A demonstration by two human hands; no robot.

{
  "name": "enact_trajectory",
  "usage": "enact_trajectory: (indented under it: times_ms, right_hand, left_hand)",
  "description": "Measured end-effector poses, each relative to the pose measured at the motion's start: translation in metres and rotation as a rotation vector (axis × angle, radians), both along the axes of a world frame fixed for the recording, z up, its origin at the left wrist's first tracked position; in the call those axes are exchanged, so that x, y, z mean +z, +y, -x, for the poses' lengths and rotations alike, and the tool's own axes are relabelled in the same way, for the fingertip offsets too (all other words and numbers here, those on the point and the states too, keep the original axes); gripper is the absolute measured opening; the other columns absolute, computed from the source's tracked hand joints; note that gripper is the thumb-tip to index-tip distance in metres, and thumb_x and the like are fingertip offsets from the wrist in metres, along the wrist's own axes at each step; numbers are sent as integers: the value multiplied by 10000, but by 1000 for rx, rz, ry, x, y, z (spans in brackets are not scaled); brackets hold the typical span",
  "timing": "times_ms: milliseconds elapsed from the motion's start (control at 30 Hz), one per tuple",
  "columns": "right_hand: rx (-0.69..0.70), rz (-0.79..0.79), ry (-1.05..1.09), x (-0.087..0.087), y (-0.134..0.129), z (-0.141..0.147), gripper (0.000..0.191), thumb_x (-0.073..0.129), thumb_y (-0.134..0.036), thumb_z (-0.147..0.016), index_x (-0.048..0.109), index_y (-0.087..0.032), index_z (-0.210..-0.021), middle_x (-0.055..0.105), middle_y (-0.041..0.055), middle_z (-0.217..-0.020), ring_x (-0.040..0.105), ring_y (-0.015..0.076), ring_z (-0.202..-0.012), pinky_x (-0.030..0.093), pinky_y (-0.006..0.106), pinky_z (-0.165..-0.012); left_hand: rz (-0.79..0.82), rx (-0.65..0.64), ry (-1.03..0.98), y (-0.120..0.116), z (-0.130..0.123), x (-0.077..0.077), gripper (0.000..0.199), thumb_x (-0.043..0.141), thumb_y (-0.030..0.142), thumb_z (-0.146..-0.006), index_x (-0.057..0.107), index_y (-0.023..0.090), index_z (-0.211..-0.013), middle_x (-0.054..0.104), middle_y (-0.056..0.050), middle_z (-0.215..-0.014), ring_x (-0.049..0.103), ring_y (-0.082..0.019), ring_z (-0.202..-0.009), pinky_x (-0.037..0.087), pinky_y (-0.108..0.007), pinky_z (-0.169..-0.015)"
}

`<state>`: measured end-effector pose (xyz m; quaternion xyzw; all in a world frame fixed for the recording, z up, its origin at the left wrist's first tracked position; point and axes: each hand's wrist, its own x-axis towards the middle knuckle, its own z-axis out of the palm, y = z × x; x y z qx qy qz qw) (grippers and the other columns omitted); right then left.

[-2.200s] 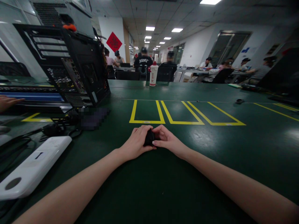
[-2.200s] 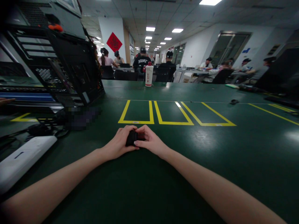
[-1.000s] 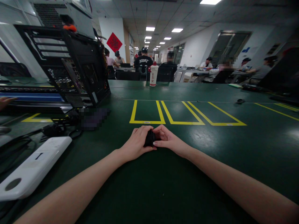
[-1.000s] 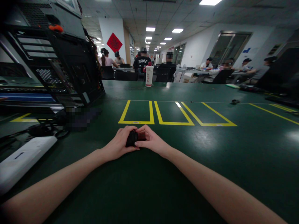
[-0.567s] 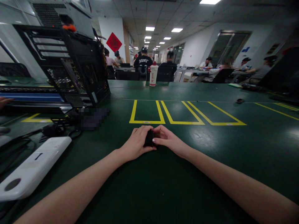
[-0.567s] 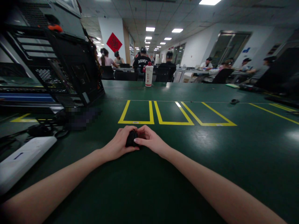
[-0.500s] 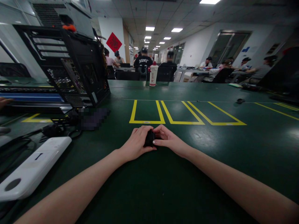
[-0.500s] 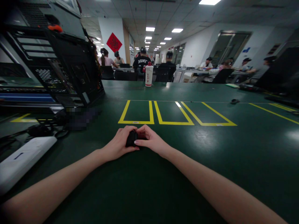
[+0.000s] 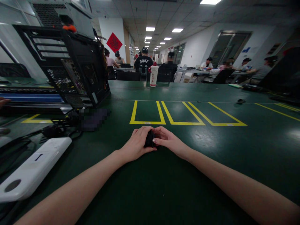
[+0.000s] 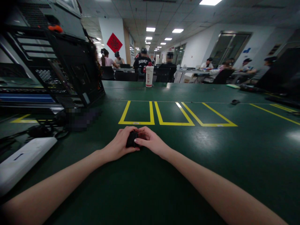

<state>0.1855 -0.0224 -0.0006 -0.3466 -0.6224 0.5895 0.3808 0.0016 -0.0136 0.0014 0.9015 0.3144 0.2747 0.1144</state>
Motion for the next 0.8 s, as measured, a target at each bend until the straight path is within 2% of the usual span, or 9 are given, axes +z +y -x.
enact_trajectory:
  times_ms: [167,367,567,800]
  right_hand:
    - [80,-45,74,-1,2,-1,351,679,-140,-669,476,-213,-945,535,8,-961,513,159,-963,393,378,-881]
    - [22,-7,81,2,-1,1,224,625,-188,-733,490,-210,-911,533,5,-930,529,144,-905,402,369,-866]
    - [-13,22,13,0,-1,1,300,610,-194,-743,485,-221,-1014,514,35,-1042,513,170,-975,394,398,-885]
    - [64,-38,60,1,-1,-1,319,650,-130,-698,480,-219,-954,536,8,-971,514,158,-978,398,372,-881]
  left_hand:
    - [-6,10,7,0,0,0,601,642,339,-724,291,210,-1193,454,-92,-1148,446,-256,-1076,349,-415,-883]
    - [-2,2,0,-1,1,0,606,640,357,-725,287,216,-1196,455,-88,-1150,447,-253,-1077,348,-418,-887]
    - [3,-5,3,0,0,0,617,640,347,-727,280,211,-1209,449,-94,-1165,434,-251,-1093,342,-414,-893]
    - [3,-2,-8,-1,1,0,595,637,337,-727,293,212,-1197,457,-89,-1150,453,-255,-1068,348,-418,-886]
